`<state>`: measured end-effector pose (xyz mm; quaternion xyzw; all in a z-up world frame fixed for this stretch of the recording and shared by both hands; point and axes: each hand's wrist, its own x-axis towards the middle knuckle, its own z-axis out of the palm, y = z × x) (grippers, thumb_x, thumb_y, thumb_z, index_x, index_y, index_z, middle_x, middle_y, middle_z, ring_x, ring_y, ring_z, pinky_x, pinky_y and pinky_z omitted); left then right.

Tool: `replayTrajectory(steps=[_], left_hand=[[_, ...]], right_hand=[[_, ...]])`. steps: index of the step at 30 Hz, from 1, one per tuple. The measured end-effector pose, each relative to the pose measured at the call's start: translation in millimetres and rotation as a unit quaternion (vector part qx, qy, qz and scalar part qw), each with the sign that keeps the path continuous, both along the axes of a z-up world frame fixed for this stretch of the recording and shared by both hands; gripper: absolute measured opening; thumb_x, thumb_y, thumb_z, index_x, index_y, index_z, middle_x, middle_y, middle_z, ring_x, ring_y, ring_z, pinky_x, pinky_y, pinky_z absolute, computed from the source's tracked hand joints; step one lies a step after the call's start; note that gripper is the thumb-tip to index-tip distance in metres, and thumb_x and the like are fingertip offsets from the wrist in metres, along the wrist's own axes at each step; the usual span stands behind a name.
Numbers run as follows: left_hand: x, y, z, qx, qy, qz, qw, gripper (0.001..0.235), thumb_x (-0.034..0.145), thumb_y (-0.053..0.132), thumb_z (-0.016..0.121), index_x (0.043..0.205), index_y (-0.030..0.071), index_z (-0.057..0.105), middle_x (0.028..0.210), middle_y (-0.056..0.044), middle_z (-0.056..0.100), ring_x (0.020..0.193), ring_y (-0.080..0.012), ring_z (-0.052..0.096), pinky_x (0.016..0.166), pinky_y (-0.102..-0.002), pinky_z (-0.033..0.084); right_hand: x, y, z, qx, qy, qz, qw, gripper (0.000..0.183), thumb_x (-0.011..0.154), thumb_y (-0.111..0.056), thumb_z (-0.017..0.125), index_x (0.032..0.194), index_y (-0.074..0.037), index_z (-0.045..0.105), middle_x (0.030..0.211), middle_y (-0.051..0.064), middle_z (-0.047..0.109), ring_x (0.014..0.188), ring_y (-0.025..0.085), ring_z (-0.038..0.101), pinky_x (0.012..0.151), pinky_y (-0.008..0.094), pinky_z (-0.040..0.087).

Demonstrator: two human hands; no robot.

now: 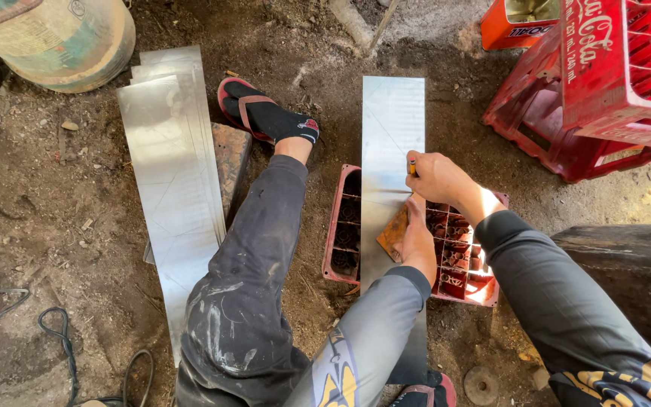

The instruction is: The person sits on the ground and uses a pencil and a triangular template to mark lines on a long metal sheet. They repeatedly position the template, trace its edges, and shift the template along the sheet to create multiple markings.

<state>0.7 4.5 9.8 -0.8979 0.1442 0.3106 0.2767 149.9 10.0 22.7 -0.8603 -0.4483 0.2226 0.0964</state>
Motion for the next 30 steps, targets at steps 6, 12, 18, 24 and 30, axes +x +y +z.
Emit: replayTrajectory(steps=[6, 12, 18, 24, 30], left_hand=[[2, -4, -11, 0.000, 0.013, -0.004, 1.000, 0.051, 0.090, 0.007, 0.072, 0.140, 0.016, 0.067, 0.148, -0.006, 0.059, 0.143, -0.0384, 0.042, 0.114, -0.070, 0.023], [2, -5, -11, 0.060, -0.032, 0.019, 0.998, 0.058, 0.089, 0.013, 0.072, 0.145, 0.014, 0.059, 0.159, -0.013, 0.043, 0.150, -0.0429, 0.027, 0.113, -0.064, 0.021], [0, -4, -7, 0.091, -0.068, 0.041, 0.993, 0.070, 0.088, 0.017, 0.073, 0.153, 0.011, 0.049, 0.166, -0.018, 0.030, 0.151, -0.0448, 0.020, 0.114, -0.060, 0.020], [-1, -1, -1, 0.076, -0.057, 0.038, 0.995, 0.071, 0.087, 0.016, 0.073, 0.154, 0.011, 0.048, 0.166, -0.019, 0.030, 0.152, -0.0454, 0.019, 0.116, -0.058, 0.020], [-2, 0, 2, 0.062, -0.058, 0.037, 0.996, 0.070, 0.087, 0.014, 0.073, 0.153, 0.010, 0.049, 0.166, -0.020, 0.029, 0.152, -0.0471, 0.018, 0.115, -0.060, 0.020]], right_hand=[[0, 0, -1, 0.009, -0.012, -0.008, 1.000, 0.025, 0.086, -0.019, 0.068, 0.099, 0.000, 0.060, 0.086, 0.027, 0.069, 0.086, 0.047, 0.067, 0.075, 0.053, 0.053], [-2, 1, 0, 0.007, 0.003, -0.006, 1.000, 0.027, 0.085, -0.021, 0.068, 0.098, 0.001, 0.060, 0.084, 0.028, 0.069, 0.086, 0.047, 0.067, 0.076, 0.052, 0.053], [-7, 3, 0, -0.003, -0.002, -0.012, 1.000, 0.029, 0.085, -0.020, 0.068, 0.103, 0.002, 0.060, 0.085, 0.029, 0.069, 0.087, 0.048, 0.067, 0.077, 0.053, 0.053], [-7, 4, 3, -0.017, 0.001, -0.010, 1.000, 0.030, 0.086, -0.020, 0.068, 0.104, 0.002, 0.059, 0.085, 0.028, 0.069, 0.087, 0.047, 0.068, 0.076, 0.052, 0.053], [-7, 3, 3, -0.013, 0.009, -0.021, 1.000, 0.028, 0.086, -0.020, 0.068, 0.101, 0.002, 0.058, 0.084, 0.028, 0.069, 0.086, 0.047, 0.067, 0.076, 0.052, 0.053]])
